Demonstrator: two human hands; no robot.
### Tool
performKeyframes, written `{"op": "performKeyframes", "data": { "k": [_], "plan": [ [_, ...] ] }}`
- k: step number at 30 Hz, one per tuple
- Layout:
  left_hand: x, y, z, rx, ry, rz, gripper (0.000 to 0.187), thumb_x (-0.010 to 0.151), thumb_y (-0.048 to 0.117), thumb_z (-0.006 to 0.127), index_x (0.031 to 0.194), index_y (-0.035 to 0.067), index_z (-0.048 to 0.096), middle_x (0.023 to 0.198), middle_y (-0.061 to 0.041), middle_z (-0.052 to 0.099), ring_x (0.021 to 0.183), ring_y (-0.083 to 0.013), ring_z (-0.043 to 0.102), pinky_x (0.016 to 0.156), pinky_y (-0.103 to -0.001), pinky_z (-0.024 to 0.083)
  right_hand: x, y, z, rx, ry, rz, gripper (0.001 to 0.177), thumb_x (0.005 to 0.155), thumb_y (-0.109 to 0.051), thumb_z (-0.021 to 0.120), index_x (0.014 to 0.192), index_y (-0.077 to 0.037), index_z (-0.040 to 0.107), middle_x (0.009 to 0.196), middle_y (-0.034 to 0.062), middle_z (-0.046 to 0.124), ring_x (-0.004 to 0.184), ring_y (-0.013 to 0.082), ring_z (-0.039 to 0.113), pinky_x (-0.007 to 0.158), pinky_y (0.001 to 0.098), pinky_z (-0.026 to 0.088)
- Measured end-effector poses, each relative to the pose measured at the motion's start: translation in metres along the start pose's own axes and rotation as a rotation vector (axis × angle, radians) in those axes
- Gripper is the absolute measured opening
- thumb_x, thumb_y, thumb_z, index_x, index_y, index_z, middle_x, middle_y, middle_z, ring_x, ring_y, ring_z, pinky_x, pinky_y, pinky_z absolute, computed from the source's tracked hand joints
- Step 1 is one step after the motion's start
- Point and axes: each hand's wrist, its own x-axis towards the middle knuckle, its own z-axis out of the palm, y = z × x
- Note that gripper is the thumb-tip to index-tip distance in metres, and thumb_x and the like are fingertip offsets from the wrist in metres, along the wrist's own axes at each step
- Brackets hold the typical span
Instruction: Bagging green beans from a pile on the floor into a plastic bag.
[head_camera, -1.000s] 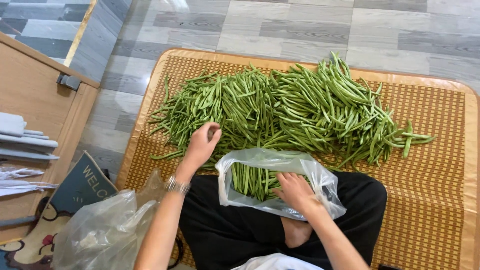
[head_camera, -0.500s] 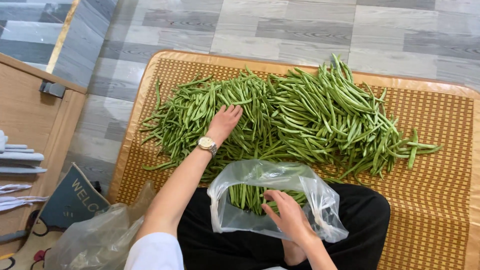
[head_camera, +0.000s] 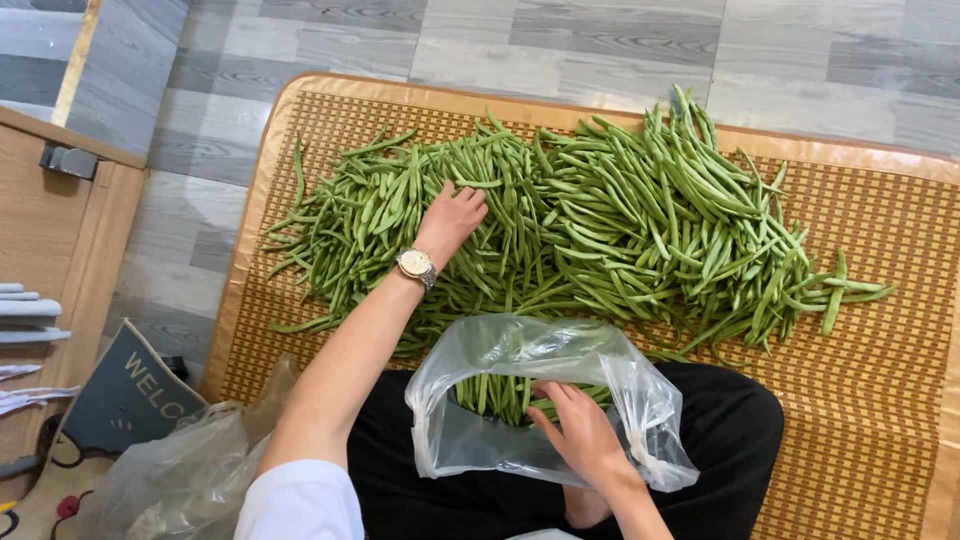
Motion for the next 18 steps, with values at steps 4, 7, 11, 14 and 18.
{"op": "performKeyframes", "data": {
  "k": [4,7,11,14,18],
  "plan": [
    [-0.004,-0.005,0.004,-0.029,0.023,0.01,0.071,0.08,0.015,0.082,0.145,0.016,0.053,0.158,-0.007,0.043,0.136,-0.0223,0.049,0.113,-0.048,0.044,-0.003,0.004,0.001,-0.038,0.023,-0.011,0.029,0.1,-0.034,0.061,0.121,-0.014,0.063,0.114,0.0006,0.073,0.108,0.0217,0.069,0.082,0.0386,0.054],
    [-0.007,-0.006,0.007,-0.032,0.068,0.009,0.062,0.081,0.012,0.08,0.14,0.014,0.058,0.152,-0.006,0.048,0.128,-0.019,0.054,0.106,-0.039,0.051,-0.005,0.005,0.001,-0.058,0.048,-0.021,0.028,0.1,-0.034,0.06,0.12,-0.015,0.063,0.114,-0.0007,0.072,0.109,0.0214,0.068,0.084,0.0386,0.053],
    [-0.005,-0.005,0.02,0.038,0.203,0.03,0.036,0.091,0.01,0.071,0.127,0.011,0.065,0.126,-0.006,0.062,0.106,-0.0157,0.063,0.09,-0.031,0.057,-0.007,0.001,-0.004,-0.055,0.064,-0.036,0.029,0.1,-0.032,0.061,0.122,-0.014,0.063,0.113,0.0019,0.072,0.108,0.0221,0.068,0.083,0.0389,0.054],
    [-0.012,-0.007,0.022,0.073,0.264,0.037,0.051,0.088,0.015,0.074,0.137,0.014,0.058,0.14,-0.007,0.062,0.117,-0.0189,0.065,0.1,-0.039,0.056,-0.008,0.001,-0.006,-0.047,0.066,-0.035,0.028,0.1,-0.033,0.06,0.121,-0.014,0.063,0.111,0.0012,0.072,0.107,0.0213,0.068,0.083,0.0379,0.054],
    [-0.021,-0.009,0.026,-0.007,0.33,0.05,0.048,0.088,0.014,0.073,0.134,0.014,0.059,0.142,-0.008,0.062,0.118,-0.0211,0.065,0.106,-0.044,0.053,-0.007,0.001,-0.006,-0.053,0.024,0.004,0.033,0.101,-0.034,0.058,0.126,-0.013,0.062,0.117,0.002,0.072,0.11,0.0214,0.069,0.086,0.0382,0.055]
  ]
}}
